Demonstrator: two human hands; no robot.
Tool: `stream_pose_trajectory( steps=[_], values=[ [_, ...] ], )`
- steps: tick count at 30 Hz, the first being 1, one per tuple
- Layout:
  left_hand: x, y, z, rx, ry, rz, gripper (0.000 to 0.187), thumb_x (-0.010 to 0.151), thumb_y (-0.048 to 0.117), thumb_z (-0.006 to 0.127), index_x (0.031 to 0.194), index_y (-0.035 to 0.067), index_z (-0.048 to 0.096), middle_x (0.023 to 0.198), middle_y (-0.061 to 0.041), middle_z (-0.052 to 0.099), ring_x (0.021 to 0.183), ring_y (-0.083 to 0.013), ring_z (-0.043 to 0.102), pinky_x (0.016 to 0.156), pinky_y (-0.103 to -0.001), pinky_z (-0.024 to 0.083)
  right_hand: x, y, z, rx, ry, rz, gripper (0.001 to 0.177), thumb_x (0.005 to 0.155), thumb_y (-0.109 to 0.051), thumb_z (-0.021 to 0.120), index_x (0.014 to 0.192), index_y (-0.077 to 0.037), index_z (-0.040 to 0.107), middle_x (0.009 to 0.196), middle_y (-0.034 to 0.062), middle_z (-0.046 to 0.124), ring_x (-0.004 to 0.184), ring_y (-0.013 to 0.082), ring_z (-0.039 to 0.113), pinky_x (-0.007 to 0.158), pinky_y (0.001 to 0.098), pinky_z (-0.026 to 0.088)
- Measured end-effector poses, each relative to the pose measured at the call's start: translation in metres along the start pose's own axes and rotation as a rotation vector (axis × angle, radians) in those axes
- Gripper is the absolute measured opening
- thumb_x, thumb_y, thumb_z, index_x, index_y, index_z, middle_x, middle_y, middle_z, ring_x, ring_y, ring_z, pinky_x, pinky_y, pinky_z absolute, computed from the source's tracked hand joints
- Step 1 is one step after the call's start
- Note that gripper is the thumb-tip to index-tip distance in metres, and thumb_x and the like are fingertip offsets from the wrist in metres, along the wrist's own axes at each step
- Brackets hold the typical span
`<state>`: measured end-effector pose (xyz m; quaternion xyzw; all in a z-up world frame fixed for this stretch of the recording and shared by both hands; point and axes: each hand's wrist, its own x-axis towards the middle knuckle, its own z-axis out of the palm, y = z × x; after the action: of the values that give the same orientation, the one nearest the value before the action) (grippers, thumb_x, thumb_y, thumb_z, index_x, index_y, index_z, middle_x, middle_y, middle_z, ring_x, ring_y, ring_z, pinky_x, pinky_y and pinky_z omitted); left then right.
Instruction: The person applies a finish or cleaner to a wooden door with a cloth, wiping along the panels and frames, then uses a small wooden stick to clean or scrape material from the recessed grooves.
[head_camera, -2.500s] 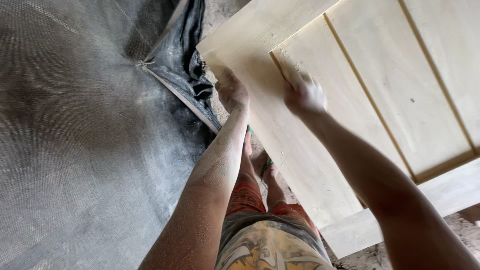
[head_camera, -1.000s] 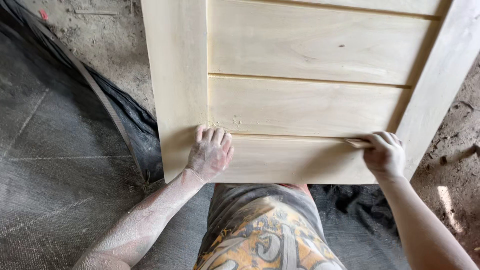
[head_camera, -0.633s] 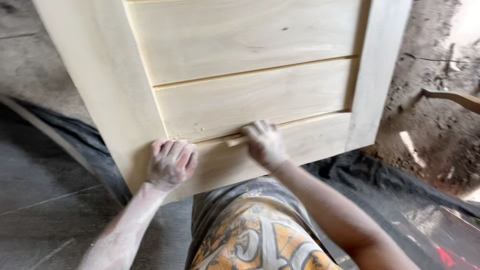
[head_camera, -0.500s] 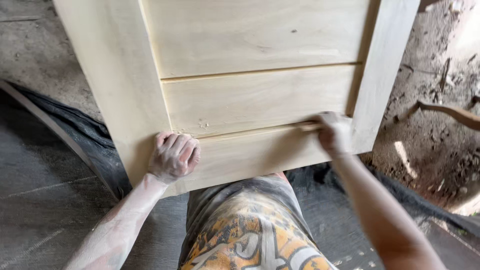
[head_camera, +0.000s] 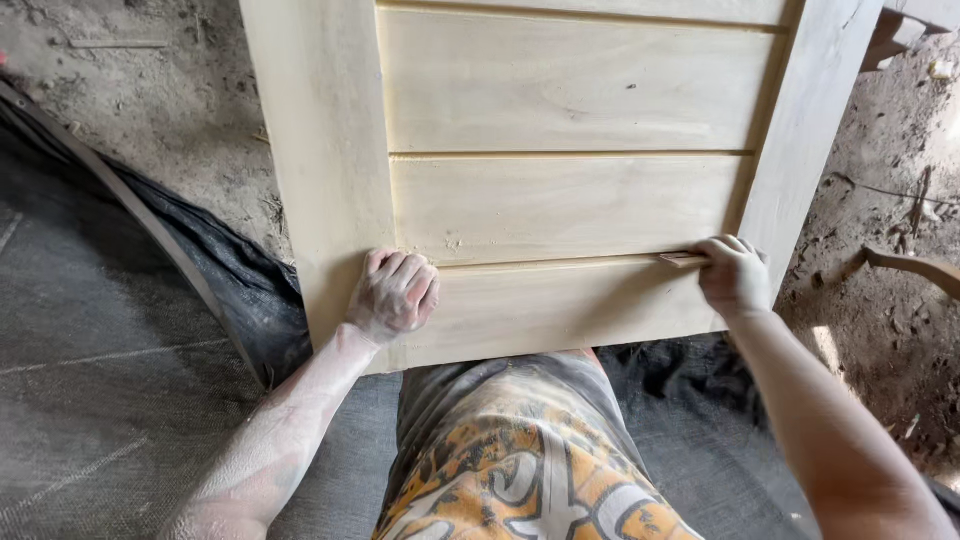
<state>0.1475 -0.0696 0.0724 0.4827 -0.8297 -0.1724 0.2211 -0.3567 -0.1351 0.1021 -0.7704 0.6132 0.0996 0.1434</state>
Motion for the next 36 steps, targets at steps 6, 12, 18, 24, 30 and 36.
stream_pose_trajectory(
  steps=[6, 12, 18, 24, 30, 36],
  values=[
    [0.007, 0.013, 0.036, -0.087, 0.009, -0.111, 0.01, 0.098, 0.012, 0.061, 0.102, 0.005, 0.067, 0.097, -0.011, 0.068, 0.089, -0.0236, 0.066, 0.087, -0.044, 0.049, 0.011, -0.151, 0.035, 0.194, 0.121, -0.066, 0.025, 0.1, -0.01, 0.063, 0.104, -0.029, 0.079, 0.095, 0.002, 0.074, 0.089, 0.0219, 0.068, 0.081, 0.0413, 0.056],
    [0.07, 0.053, 0.066, -0.182, -0.144, -0.026, 0.041, 0.09, -0.001, 0.043, 0.124, 0.001, 0.066, 0.116, -0.02, 0.071, 0.109, -0.0316, 0.07, 0.098, -0.042, 0.057, 0.031, -0.205, 0.015, 0.355, -0.126, -0.238, 0.032, 0.089, -0.002, 0.058, 0.117, -0.014, 0.069, 0.117, 0.0077, 0.072, 0.115, 0.0264, 0.067, 0.109, 0.0489, 0.047],
    [0.092, 0.066, 0.058, -0.209, -0.51, -0.064, 0.034, 0.092, 0.015, 0.055, 0.121, 0.001, 0.066, 0.113, -0.019, 0.068, 0.106, -0.0332, 0.067, 0.093, -0.043, 0.056, -0.032, 0.017, 0.026, 0.269, 0.298, 0.194, 0.062, 0.095, -0.003, 0.076, 0.15, -0.006, 0.049, 0.144, 0.0237, 0.055, 0.135, 0.0382, 0.053, 0.114, 0.0436, 0.047],
    [0.115, 0.083, 0.08, -0.153, -0.522, 0.072, 0.034, 0.09, 0.02, 0.068, 0.122, 0.009, 0.067, 0.111, -0.013, 0.064, 0.105, -0.0336, 0.065, 0.088, -0.045, 0.056, -0.066, 0.115, 0.079, 0.534, 0.264, 1.159, 0.064, 0.11, -0.037, 0.056, 0.155, 0.002, 0.034, 0.155, 0.0243, 0.038, 0.142, 0.0371, 0.044, 0.118, 0.055, 0.038],
    [0.135, 0.083, 0.073, -0.219, -0.581, 0.077, 0.029, 0.088, 0.015, 0.069, 0.117, 0.012, 0.074, 0.094, -0.013, 0.064, 0.089, -0.0341, 0.068, 0.077, -0.044, 0.057, -0.064, 0.072, 0.077, 0.486, 0.384, 1.072, 0.076, 0.103, -0.041, 0.052, 0.158, 0.006, 0.03, 0.162, 0.0267, 0.032, 0.153, 0.042, 0.021, 0.118, 0.0713, 0.0],
    [0.211, 0.151, 0.149, -0.249, -0.666, 0.191, 0.036, 0.094, 0.016, 0.067, 0.13, 0.019, 0.069, 0.092, -0.015, 0.062, 0.082, -0.0353, 0.066, 0.072, -0.046, 0.056, -0.067, 0.076, 0.081, 0.501, 0.399, 1.082, 0.081, 0.105, -0.044, 0.054, 0.161, 0.008, 0.029, 0.16, 0.0319, 0.03, 0.152, 0.0453, 0.018, 0.117, 0.0724, 0.0]
  ],
)
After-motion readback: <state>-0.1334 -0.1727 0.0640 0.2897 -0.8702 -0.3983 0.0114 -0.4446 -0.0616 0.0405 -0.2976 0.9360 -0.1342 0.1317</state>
